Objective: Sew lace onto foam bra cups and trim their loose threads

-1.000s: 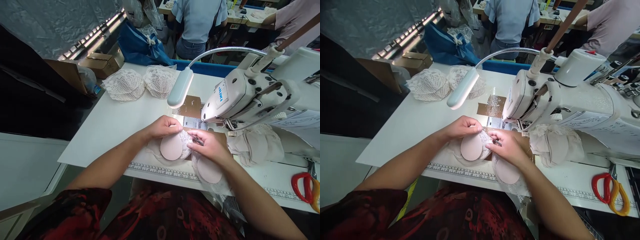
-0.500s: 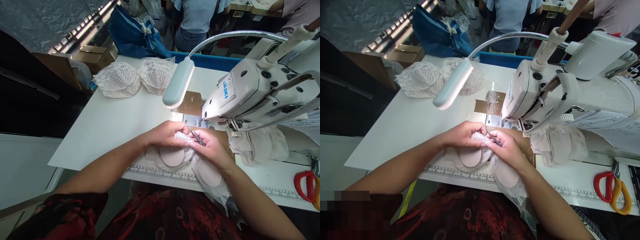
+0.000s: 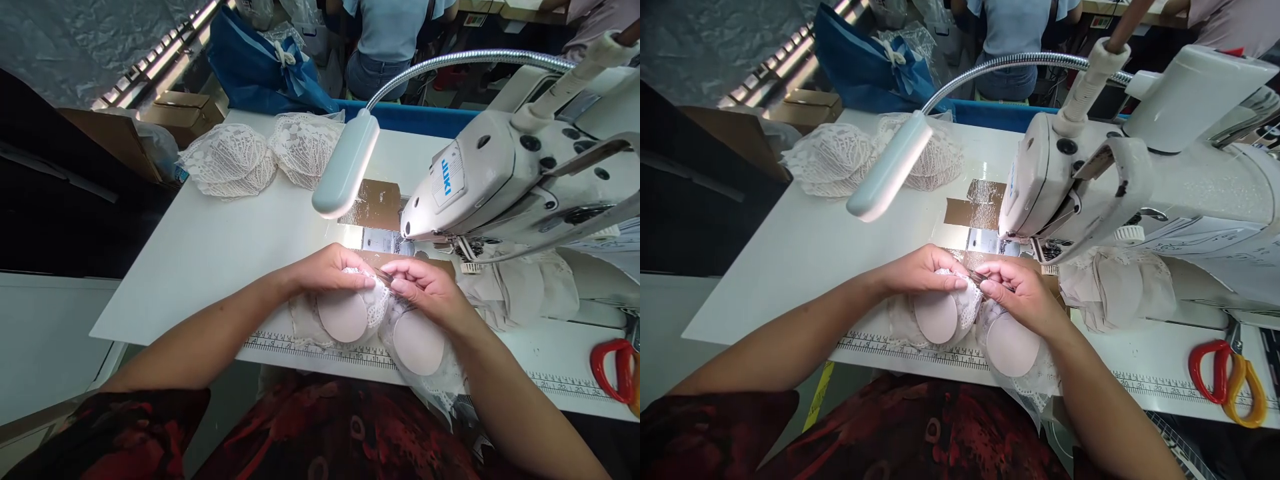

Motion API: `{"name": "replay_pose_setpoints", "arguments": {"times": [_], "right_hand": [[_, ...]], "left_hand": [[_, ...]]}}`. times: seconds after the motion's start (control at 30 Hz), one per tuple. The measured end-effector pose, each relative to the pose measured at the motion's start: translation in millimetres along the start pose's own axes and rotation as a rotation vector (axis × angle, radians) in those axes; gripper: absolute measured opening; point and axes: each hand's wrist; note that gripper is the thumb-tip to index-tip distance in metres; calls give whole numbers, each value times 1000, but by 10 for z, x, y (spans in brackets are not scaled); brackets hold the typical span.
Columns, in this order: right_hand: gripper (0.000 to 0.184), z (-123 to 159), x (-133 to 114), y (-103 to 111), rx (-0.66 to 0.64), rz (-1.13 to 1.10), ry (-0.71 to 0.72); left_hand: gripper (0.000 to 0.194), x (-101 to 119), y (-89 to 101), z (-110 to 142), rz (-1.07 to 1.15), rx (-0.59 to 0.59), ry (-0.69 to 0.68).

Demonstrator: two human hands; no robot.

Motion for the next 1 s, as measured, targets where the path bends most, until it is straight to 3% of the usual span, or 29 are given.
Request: {"name": "replay_pose_setpoints", "arguments": {"times": [0.17,0.37,0.77,1.0], "right_hand": [[23,-36,-41,-41,-87,9,-13],[24,-62,-44,-75,-96,61,47],[19,-22,35,-46,59,74,27],[23,-30,36,-4,26,88,12]], "left_hand": [[29,-11,9,6,-5,-36,38],[32,-8,-3,1,17,-5,71],[22,5,26,41,-30,26,57],[19,-25,32,18,-33,73,68]]}}
Point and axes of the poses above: each hand's wrist, its own z-axis away from the middle knuckle, its own y-axis out of the back of the hand, x = y × z, and after that the axes turned 2 degrees about -x, right-handed
